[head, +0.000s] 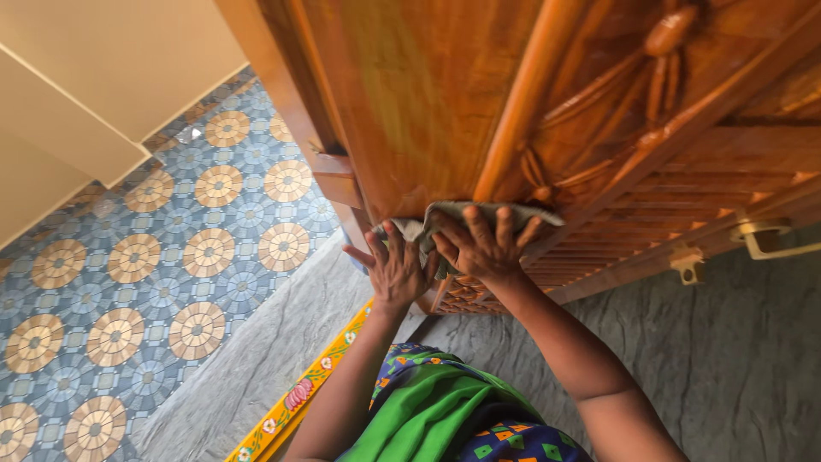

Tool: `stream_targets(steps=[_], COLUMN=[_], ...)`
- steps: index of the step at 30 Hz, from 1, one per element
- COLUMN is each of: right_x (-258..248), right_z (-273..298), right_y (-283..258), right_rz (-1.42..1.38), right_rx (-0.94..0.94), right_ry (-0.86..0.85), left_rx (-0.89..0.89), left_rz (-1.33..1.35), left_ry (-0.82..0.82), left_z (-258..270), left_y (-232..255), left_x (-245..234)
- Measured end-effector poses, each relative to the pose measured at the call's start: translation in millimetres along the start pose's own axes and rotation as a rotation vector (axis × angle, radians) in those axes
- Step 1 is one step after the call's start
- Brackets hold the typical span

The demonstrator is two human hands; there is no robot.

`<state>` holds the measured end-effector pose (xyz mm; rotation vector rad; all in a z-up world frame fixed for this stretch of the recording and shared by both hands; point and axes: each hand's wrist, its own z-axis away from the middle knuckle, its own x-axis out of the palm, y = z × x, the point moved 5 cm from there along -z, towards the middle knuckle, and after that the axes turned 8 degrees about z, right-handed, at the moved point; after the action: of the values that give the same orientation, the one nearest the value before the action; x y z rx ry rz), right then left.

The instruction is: The person wipes the surface of a carved wooden door using a cloth. They systematically clean the carved panels and the door frame, moving from the upper sections down to the lower edge.

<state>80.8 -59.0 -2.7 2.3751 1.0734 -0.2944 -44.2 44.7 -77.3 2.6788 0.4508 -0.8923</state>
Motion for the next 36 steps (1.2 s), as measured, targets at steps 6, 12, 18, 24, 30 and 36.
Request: stream_targets(steps=[6,12,18,24,30,36], right_x=[22,41,23,7,23,-10], right_z=[39,106,140,122,108,23], right_y=[-61,-104,-114,-103,-68,-19], right_rz=[-0.003,-0.061,-0.204,-0.260,-0.107,0.041], right_rx=[-0.111,-0.190,-0.260,-0.127,-0.036,0.131], right_ry=[0.005,-0.131,-0.494,-0.444,-0.514,-0.179], left_rx=[0.071,-0.016,-0.023,-0.021,0.032,0.161], left_rz=[0.040,0.090,0.137,0.179,0.208,0.308], left_ry=[-0.015,-0.379,-0.593,-0.635,-0.448,-0.143], left_z=[52,106,131,137,104,15], left_y=[-34,-45,-44,-52,-52,-44], left_x=[25,33,15,8,-11,-73])
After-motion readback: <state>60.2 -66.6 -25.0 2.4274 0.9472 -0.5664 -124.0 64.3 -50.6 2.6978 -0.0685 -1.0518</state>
